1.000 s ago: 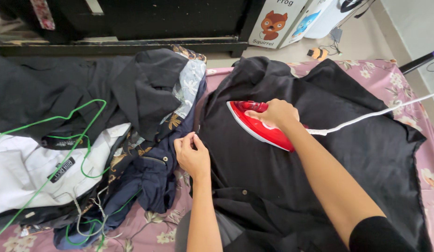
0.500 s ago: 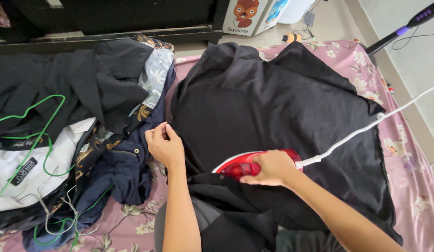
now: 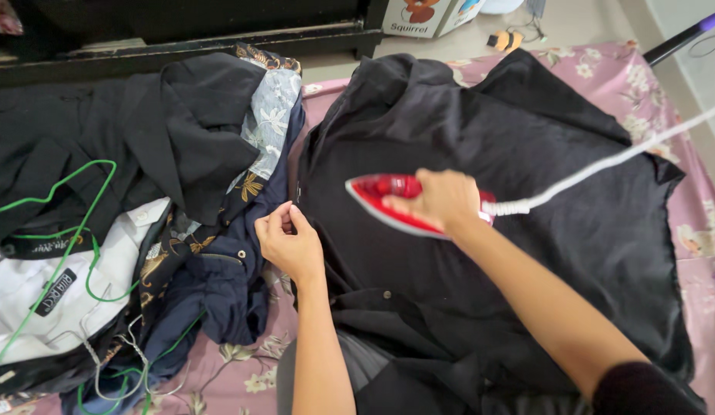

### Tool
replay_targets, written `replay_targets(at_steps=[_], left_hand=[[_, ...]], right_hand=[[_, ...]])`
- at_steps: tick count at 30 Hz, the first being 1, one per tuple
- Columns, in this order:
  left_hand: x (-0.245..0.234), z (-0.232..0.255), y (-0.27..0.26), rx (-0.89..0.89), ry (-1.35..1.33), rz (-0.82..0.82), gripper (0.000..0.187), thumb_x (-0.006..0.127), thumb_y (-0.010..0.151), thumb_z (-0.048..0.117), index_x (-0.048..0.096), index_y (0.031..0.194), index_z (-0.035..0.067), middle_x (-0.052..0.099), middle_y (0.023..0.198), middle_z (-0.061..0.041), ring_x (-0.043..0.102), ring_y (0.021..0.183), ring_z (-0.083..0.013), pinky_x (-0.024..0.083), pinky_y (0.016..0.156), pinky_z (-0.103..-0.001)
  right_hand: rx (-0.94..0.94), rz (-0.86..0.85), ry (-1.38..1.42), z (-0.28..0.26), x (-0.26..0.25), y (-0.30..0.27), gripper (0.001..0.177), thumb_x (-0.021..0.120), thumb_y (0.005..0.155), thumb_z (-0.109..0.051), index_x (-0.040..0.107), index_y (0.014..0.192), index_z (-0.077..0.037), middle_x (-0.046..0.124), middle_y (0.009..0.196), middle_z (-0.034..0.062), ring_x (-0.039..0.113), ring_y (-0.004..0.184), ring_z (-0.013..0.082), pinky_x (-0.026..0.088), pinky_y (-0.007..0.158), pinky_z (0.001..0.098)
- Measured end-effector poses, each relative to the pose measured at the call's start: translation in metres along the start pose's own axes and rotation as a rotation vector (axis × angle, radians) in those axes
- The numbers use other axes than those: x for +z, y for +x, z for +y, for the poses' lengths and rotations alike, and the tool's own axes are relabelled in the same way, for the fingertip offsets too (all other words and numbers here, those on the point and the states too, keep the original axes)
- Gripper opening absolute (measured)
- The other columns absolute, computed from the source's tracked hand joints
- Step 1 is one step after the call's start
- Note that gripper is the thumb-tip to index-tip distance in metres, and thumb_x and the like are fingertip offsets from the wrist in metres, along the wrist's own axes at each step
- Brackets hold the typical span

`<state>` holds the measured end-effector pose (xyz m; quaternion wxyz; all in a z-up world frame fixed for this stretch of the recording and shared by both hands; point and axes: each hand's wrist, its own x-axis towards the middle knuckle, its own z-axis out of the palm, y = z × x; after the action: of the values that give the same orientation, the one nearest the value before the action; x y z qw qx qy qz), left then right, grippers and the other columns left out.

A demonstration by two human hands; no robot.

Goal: The person irons a black shirt laid out on a bed, using a red electric iron. They smooth the fabric with one hand while moving the iron across the front, sleeves, and back, then fold the shirt at the end.

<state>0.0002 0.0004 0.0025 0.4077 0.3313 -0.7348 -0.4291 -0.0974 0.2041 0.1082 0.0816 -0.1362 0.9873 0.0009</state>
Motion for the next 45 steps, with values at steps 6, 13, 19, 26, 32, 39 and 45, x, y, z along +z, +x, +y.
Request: replay_targets(at_steps=[6,13,19,26,32,39,45], left_hand=[[0.003,-0.002,0.002,0.02,0.03,-0.002,0.007,0.073,0.089,0.002,0.075,0.096,0.003,0.06,0.089,-0.005,0.066,0.072,-0.0183,0.052,0.063,-0.031],[0.002,-0.01,0.002,0.086,0.038,-0.035,0.007,0.074,0.09,0.003,0.075,0.097,0.003,0.059,0.091,-0.007,0.066,0.072,-0.0199,0.053,0.063,-0.032],[-0.005,-0.008,-0.004,0.25,0.183,-0.051,0.015,0.073,0.091,0.003,0.076,0.106,0.003,0.057,0.102,-0.013,0.061,0.085,-0.029,0.051,0.073,-0.041],[-0.016,0.018,-0.03,0.515,0.274,-0.234,0.026,0.072,0.09,0.003,0.074,0.116,0.004,0.058,0.117,-0.015,0.058,0.111,-0.035,0.049,0.092,-0.047],[0.001,0.033,-0.062,0.722,0.472,-0.416,0.028,0.074,0.088,0.017,0.075,0.114,0.007,0.063,0.13,-0.012,0.057,0.127,-0.0352,0.043,0.106,-0.051],[0.023,0.003,-0.064,0.592,0.607,-0.715,0.076,0.065,0.091,0.043,0.045,0.153,0.003,0.032,0.163,-0.026,0.025,0.151,-0.0474,0.021,0.119,-0.063],[0.033,-0.024,-0.056,0.461,0.634,-0.733,0.079,0.057,0.098,0.044,0.032,0.161,0.004,0.015,0.17,-0.029,0.009,0.154,-0.0546,0.013,0.121,-0.068]], right_hand=[[0.139,-0.023,0.074,-0.019,-0.022,0.069,0.082,0.066,0.069,-0.087,0.08,0.101,-0.014,0.076,0.101,0.0116,0.072,0.101,0.0321,0.056,0.086,0.0454],[0.109,-0.31,0.102,-0.005,-0.032,0.036,0.082,0.068,0.066,-0.086,0.081,0.105,-0.014,0.077,0.11,0.0138,0.073,0.106,0.0329,0.056,0.093,0.0453],[0.014,-0.331,0.094,0.024,-0.009,-0.056,0.082,0.068,0.064,-0.086,0.08,0.108,-0.018,0.076,0.102,0.0153,0.073,0.1,0.034,0.057,0.088,0.046],[0.183,-0.297,0.131,0.094,-0.011,-0.102,0.076,0.063,0.071,-0.084,0.081,0.105,-0.019,0.078,0.098,0.0121,0.075,0.097,0.0312,0.058,0.084,0.0449],[0.537,-0.228,0.199,0.224,-0.009,-0.118,0.073,0.065,0.066,-0.084,0.081,0.107,-0.026,0.081,0.099,0.0091,0.076,0.099,0.0285,0.057,0.087,0.0441],[0.855,-0.111,0.056,0.426,0.041,-0.159,0.098,0.065,0.061,-0.098,0.082,0.108,-0.013,0.078,0.104,0.0163,0.075,0.1,0.036,0.058,0.081,0.0464],[0.863,-0.047,0.073,0.519,0.078,-0.183,0.11,0.063,0.065,-0.1,0.081,0.108,-0.001,0.079,0.1,0.0242,0.076,0.096,0.0421,0.057,0.08,0.0488]])
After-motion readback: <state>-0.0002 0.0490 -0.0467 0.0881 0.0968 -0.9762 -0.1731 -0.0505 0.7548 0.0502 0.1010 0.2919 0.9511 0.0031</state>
